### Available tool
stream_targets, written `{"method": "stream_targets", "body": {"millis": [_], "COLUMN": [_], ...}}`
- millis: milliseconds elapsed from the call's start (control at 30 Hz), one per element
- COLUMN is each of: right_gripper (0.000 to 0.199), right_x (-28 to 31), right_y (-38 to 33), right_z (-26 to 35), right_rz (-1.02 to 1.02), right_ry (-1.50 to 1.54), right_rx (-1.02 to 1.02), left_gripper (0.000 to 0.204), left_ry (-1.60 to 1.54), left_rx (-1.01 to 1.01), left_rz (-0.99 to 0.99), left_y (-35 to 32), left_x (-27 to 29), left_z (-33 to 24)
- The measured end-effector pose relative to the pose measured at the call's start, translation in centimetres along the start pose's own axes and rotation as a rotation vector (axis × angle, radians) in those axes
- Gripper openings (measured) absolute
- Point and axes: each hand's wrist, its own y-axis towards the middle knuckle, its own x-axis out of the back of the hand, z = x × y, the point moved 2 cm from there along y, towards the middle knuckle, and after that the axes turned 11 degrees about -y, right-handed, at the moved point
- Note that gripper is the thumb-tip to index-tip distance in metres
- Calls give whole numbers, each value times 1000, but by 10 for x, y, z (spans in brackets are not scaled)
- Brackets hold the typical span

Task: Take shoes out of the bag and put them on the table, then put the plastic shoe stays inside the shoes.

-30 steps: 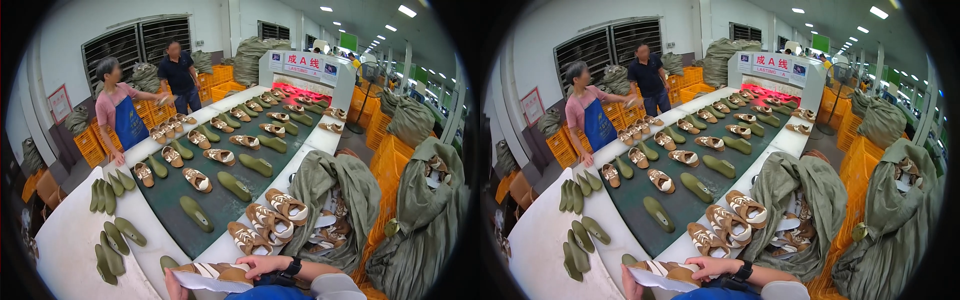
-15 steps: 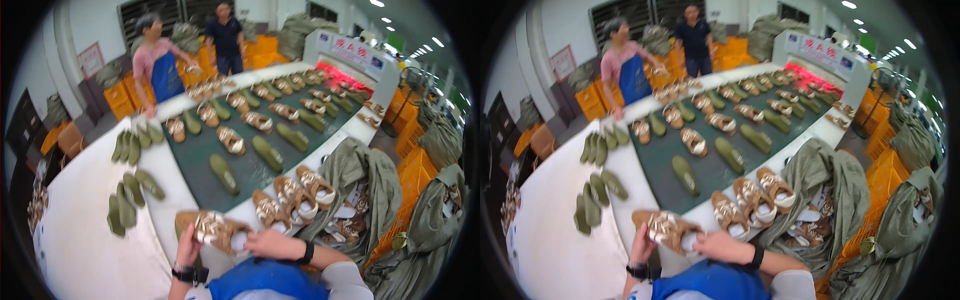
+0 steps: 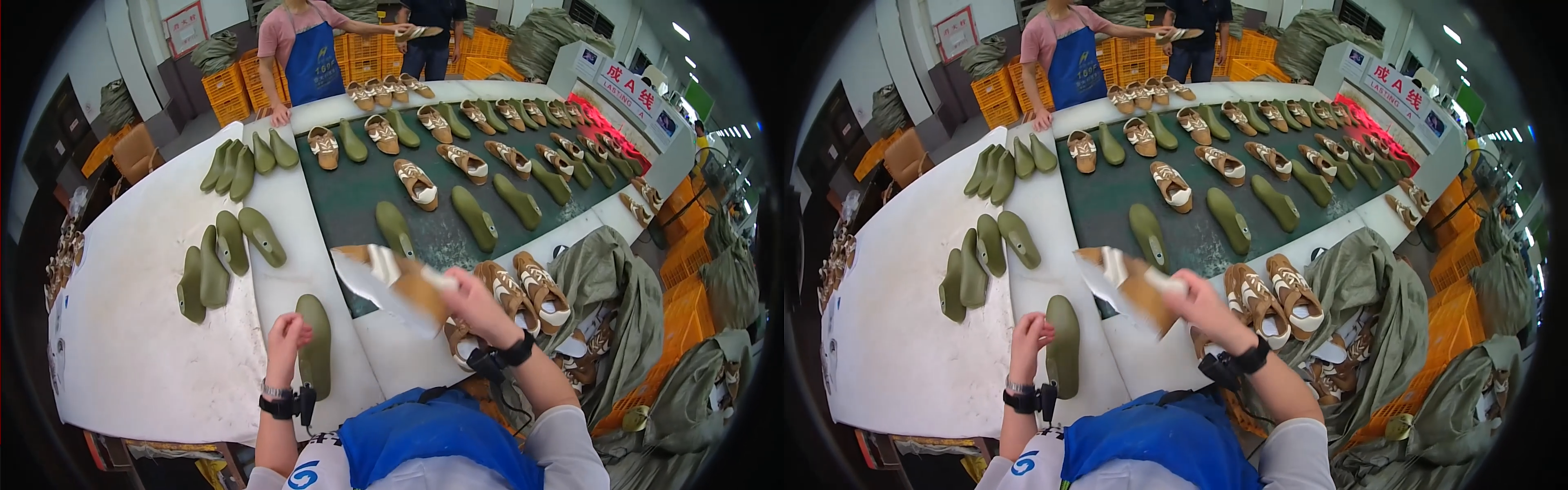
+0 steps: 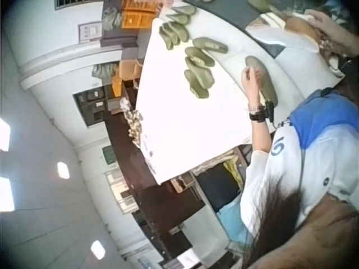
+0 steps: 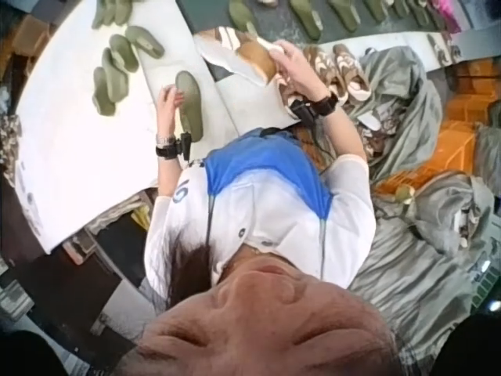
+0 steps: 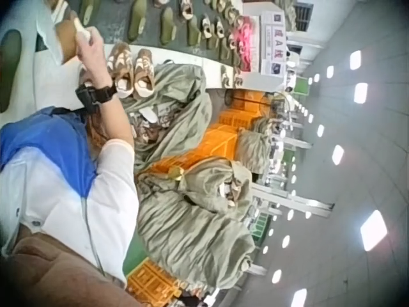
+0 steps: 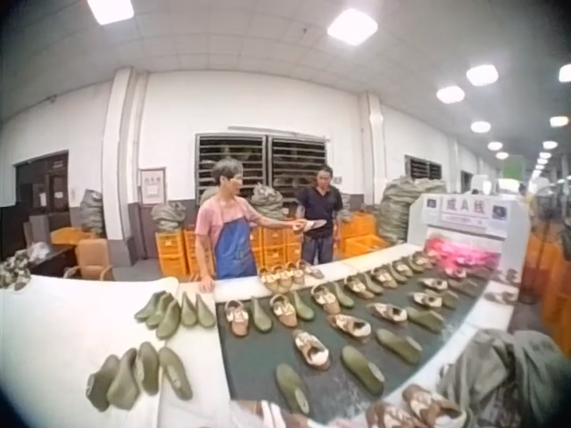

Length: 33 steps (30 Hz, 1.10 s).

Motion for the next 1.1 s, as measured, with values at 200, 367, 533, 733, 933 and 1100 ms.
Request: {"method": "stream_targets", "body": {"millis": [200,367,533,733,933,1100], "right_gripper": [35,28,38,37,38,36], "right_x": [23,19,1,-41,-42,-5], "right_y": [66,134,227,294,264,126], "right_z": [-36,-37,-58,-97,-95,-35], "right_rz": [-5,89,210,7,16,473], "right_ry": [842,523,-735,-1155,-925,-907], "right_rx": [-394,-260,152,220,397,205], "left_gripper": [46,44,37,35,35,35], "left_ry": [986,929,855,835,832,800], "left_rx": [-528,-483,-493,-465,-461,-433], "left_rz": [17,-35,-91,-113,-107,-84], "left_y": [-24,-21,-18,-21,-24,-17], "left_x": [39,44,42,44,45,51], "left_z": [27,73,72,69,73,81]}}
